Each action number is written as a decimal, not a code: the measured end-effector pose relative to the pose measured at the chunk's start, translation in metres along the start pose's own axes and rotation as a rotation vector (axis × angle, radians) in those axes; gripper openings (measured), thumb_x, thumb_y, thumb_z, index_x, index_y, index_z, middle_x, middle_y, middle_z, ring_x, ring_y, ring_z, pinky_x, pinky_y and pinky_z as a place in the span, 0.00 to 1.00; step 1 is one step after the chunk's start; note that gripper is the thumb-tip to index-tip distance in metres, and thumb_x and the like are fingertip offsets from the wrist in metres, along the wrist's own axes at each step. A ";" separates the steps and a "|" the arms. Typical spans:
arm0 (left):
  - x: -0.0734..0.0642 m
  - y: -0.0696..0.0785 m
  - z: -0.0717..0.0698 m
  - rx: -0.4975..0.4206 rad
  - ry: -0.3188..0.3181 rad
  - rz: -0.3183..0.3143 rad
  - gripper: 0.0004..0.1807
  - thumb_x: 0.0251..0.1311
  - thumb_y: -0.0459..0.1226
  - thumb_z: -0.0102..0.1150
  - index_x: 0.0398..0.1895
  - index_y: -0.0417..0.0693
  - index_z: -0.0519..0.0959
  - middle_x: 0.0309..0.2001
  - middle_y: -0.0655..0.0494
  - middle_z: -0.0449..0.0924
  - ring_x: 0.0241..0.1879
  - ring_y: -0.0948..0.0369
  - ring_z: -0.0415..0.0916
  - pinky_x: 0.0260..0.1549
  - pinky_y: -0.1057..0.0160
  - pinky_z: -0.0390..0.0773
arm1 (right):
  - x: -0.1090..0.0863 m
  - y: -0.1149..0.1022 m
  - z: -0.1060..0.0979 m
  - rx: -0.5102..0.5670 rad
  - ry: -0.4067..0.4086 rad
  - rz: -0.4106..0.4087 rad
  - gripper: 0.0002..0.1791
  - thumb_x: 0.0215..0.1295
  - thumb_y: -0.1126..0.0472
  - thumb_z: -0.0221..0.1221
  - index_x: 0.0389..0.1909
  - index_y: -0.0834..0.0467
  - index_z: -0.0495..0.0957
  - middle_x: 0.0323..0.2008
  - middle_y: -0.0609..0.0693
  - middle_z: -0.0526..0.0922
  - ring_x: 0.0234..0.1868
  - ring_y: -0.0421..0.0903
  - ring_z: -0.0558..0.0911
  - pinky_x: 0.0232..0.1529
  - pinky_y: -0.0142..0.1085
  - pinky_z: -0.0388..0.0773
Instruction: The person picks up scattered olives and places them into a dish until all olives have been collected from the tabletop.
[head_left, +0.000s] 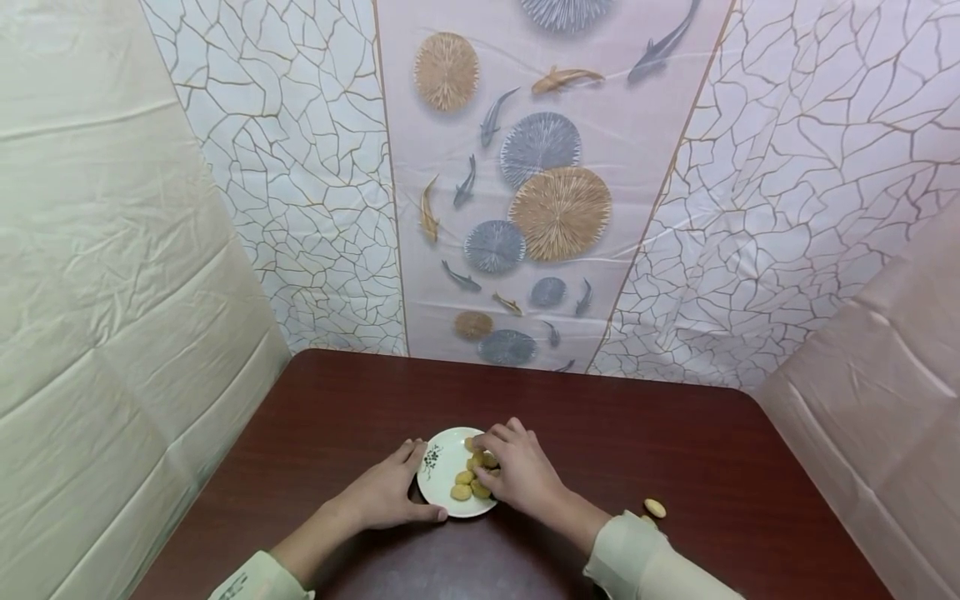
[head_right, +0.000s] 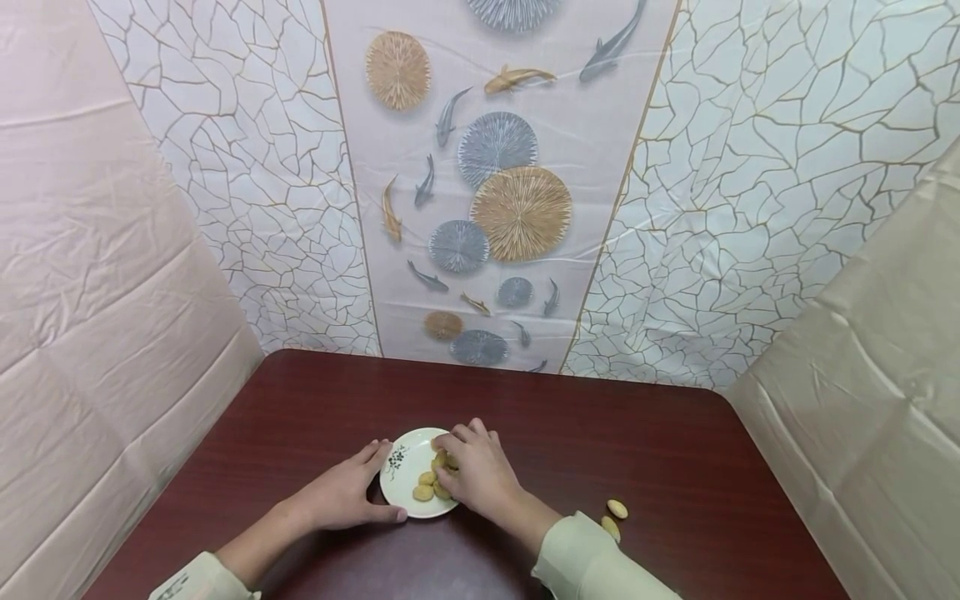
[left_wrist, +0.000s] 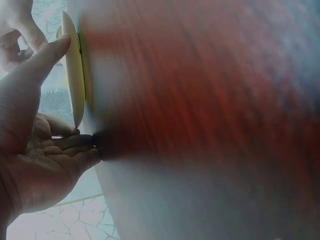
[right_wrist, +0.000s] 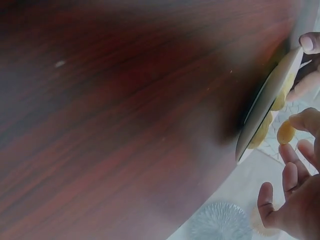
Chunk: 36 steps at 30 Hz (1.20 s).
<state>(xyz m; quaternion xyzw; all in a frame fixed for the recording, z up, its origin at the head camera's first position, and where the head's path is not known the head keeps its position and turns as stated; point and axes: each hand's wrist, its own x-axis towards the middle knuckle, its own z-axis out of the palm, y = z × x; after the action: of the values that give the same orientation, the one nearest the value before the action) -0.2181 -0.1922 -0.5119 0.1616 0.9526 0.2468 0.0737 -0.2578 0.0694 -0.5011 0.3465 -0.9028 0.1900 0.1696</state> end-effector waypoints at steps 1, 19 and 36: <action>0.000 0.000 0.000 -0.002 0.000 -0.001 0.71 0.54 0.69 0.78 0.86 0.30 0.58 0.84 0.27 0.60 0.83 0.34 0.64 0.75 0.37 0.75 | 0.002 -0.001 0.002 -0.002 0.002 -0.006 0.17 0.61 0.57 0.80 0.50 0.53 0.90 0.43 0.45 0.90 0.43 0.43 0.75 0.42 0.40 0.72; -0.001 -0.001 0.000 0.007 0.003 0.009 0.71 0.54 0.70 0.77 0.86 0.29 0.58 0.84 0.28 0.60 0.83 0.35 0.65 0.75 0.38 0.75 | 0.017 -0.009 0.019 0.038 -0.079 0.019 0.18 0.65 0.58 0.77 0.55 0.52 0.88 0.46 0.47 0.91 0.45 0.44 0.75 0.43 0.40 0.71; -0.001 0.000 0.000 0.002 0.004 0.002 0.71 0.54 0.70 0.78 0.86 0.30 0.58 0.85 0.28 0.59 0.83 0.35 0.64 0.74 0.37 0.76 | 0.020 -0.006 0.021 0.083 -0.129 0.034 0.17 0.67 0.59 0.74 0.55 0.52 0.88 0.45 0.45 0.91 0.45 0.43 0.74 0.42 0.38 0.71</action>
<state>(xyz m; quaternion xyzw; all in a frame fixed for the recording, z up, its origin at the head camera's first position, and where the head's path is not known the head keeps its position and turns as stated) -0.2169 -0.1930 -0.5118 0.1619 0.9529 0.2462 0.0713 -0.2711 0.0445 -0.5097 0.3496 -0.9089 0.2074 0.0933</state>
